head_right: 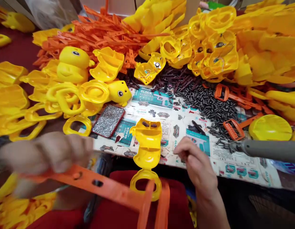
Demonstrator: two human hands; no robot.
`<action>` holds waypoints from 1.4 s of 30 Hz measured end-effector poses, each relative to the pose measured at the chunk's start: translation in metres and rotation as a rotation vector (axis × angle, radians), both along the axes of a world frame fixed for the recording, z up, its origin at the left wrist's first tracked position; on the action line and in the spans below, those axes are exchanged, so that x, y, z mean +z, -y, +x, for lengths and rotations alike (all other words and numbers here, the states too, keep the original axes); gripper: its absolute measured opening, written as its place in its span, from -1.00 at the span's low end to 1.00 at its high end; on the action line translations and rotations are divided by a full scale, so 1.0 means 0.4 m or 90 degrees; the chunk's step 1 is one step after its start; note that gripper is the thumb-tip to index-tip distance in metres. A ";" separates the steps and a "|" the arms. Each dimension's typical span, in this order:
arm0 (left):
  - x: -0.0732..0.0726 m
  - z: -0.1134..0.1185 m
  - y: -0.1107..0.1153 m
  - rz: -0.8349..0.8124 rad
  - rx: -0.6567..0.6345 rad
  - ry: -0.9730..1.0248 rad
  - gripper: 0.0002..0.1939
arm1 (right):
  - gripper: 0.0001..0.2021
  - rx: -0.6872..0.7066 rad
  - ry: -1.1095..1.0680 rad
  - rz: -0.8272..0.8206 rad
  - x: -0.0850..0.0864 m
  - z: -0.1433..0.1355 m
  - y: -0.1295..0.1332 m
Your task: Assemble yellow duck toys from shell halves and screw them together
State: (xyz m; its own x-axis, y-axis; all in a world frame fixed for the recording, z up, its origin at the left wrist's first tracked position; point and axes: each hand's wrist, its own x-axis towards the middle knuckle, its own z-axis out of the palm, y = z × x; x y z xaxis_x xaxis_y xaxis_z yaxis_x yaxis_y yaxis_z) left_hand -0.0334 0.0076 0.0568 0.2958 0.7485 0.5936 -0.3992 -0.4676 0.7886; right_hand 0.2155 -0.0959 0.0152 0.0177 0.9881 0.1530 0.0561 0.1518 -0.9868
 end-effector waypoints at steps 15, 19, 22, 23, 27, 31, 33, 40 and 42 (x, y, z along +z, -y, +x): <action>-0.159 0.132 -0.028 -0.119 -0.072 -0.045 -0.88 | -0.81 -0.018 0.471 -0.028 0.073 -0.161 0.031; -0.155 0.108 -0.022 -0.070 -0.085 -0.090 -0.83 | -0.82 0.054 0.419 -0.068 0.074 -0.149 0.031; -0.161 0.110 -0.012 -0.078 -0.137 -0.015 -0.79 | -0.90 0.119 0.285 -0.123 0.066 -0.138 0.028; -0.163 0.113 -0.010 -0.085 -0.146 -0.004 -0.78 | -0.86 0.132 0.248 -0.129 0.062 -0.134 0.029; -0.165 0.115 -0.025 -0.006 0.008 -0.101 -0.86 | -0.76 0.138 0.205 -0.130 0.042 -0.122 0.038; -0.172 0.102 -0.062 0.129 0.199 -0.374 -0.63 | -0.77 0.020 0.555 -0.034 0.019 -0.116 0.043; -0.182 0.102 -0.072 0.137 0.148 -0.483 -0.57 | -0.70 -0.029 0.719 0.029 0.012 -0.115 0.039; -0.207 0.126 -0.057 0.099 0.135 -0.521 -0.65 | -0.60 -0.051 0.866 0.036 0.017 -0.115 0.007; -0.210 0.128 -0.053 0.102 0.141 -0.516 -0.65 | -0.58 -0.047 0.887 0.026 0.018 -0.114 0.004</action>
